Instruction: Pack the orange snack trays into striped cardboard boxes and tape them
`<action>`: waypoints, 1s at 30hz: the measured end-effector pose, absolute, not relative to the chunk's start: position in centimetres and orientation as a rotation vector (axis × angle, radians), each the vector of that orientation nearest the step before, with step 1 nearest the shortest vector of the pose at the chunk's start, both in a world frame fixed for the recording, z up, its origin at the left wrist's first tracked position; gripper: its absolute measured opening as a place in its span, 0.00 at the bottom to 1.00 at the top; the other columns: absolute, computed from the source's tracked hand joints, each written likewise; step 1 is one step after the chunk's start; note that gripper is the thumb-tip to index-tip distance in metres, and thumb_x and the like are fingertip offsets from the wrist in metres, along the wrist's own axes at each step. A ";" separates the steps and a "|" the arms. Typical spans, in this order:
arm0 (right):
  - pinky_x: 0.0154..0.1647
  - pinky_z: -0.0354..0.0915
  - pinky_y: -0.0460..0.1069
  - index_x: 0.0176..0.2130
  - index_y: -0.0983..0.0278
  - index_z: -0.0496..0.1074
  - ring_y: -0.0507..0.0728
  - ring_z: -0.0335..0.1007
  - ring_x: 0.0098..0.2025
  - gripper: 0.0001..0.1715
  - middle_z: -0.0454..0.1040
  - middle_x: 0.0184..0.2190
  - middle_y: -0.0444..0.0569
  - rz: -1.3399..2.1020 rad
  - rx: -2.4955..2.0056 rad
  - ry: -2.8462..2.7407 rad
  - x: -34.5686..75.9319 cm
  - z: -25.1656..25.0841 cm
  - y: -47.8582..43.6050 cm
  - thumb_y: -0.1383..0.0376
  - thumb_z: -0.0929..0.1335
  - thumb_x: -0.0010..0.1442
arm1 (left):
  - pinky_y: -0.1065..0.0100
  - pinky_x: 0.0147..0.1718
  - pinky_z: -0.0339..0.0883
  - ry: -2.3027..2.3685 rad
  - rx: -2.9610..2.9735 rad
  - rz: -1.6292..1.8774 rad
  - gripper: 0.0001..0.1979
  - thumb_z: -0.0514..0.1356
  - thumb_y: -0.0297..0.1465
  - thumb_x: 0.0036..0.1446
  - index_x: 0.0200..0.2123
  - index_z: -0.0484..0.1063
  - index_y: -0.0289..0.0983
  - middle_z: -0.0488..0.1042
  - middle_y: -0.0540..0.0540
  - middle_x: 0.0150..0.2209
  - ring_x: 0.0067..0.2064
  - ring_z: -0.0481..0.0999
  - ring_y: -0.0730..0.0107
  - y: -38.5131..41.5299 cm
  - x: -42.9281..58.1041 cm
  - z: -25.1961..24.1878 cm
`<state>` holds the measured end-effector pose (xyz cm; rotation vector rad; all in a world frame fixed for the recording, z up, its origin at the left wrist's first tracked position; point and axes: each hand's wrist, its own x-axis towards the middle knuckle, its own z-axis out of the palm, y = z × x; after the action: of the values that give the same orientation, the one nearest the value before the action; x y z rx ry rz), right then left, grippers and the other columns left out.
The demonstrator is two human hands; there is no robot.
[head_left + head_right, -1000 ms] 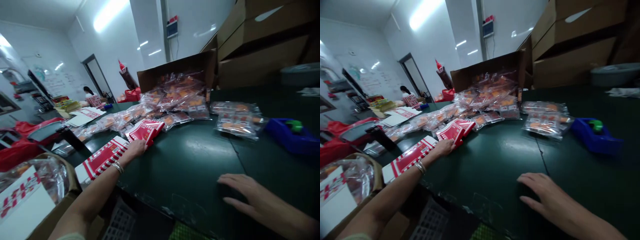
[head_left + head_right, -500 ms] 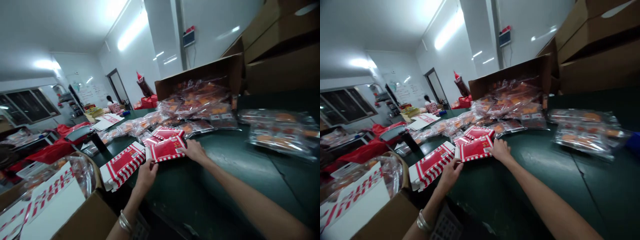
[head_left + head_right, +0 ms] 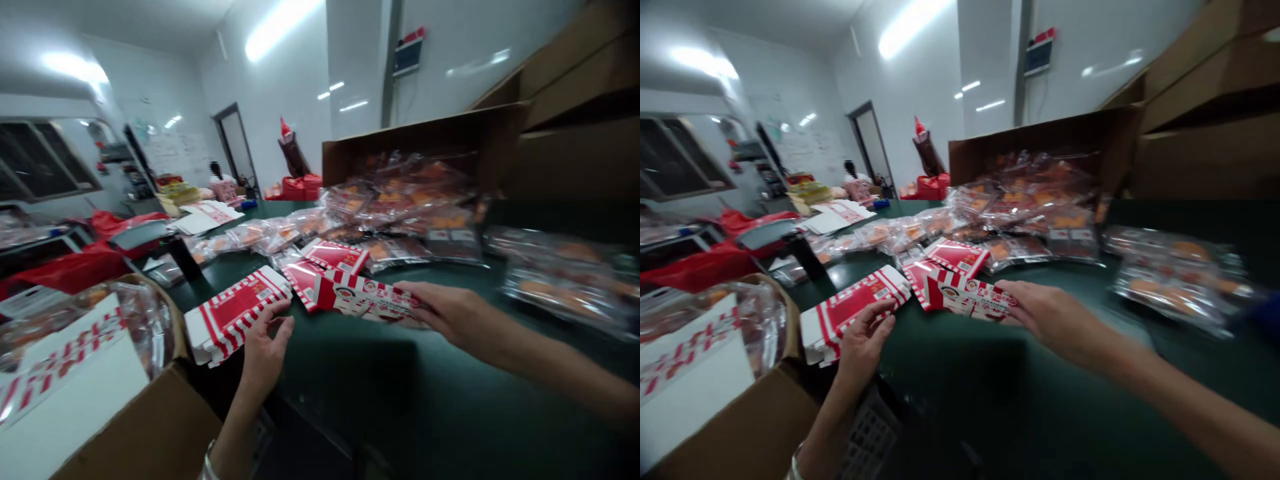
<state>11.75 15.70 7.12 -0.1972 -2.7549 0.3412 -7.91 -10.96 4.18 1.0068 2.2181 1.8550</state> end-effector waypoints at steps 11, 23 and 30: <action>0.38 0.75 0.55 0.51 0.60 0.76 0.61 0.79 0.41 0.23 0.81 0.44 0.49 1.355 -0.715 -2.621 27.1 8.0 14.6 0.57 0.62 0.61 | 0.60 0.39 0.75 1.104 0.713 1.437 0.27 0.73 0.35 0.42 0.46 0.72 0.32 0.81 0.40 0.40 0.36 0.82 0.60 -1.9 2.0 1.0; 0.59 0.45 0.80 0.70 0.55 0.45 0.84 0.40 0.68 0.73 0.44 0.70 0.68 0.738 -1.236 -2.914 30.8 2.0 7.8 0.44 0.77 0.35 | 0.67 0.23 0.71 1.371 0.876 0.889 0.22 0.67 0.44 0.47 0.39 0.70 0.34 0.80 0.42 0.31 0.26 0.79 0.63 1.5 4.5 -0.1; 0.62 0.36 0.78 0.70 0.54 0.42 0.82 0.31 0.69 0.72 0.38 0.71 0.65 0.892 -1.286 -2.891 32.7 0.7 9.6 0.53 0.78 0.36 | 0.64 0.36 0.71 1.835 1.354 0.843 0.11 0.63 0.39 0.54 0.31 0.71 0.38 0.79 0.40 0.35 0.43 0.78 0.56 15.9 2.1 5.1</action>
<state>32.69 9.62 0.68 -1.2856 -2.8914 0.8918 2.14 15.91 5.05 1.3538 1.8346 0.8430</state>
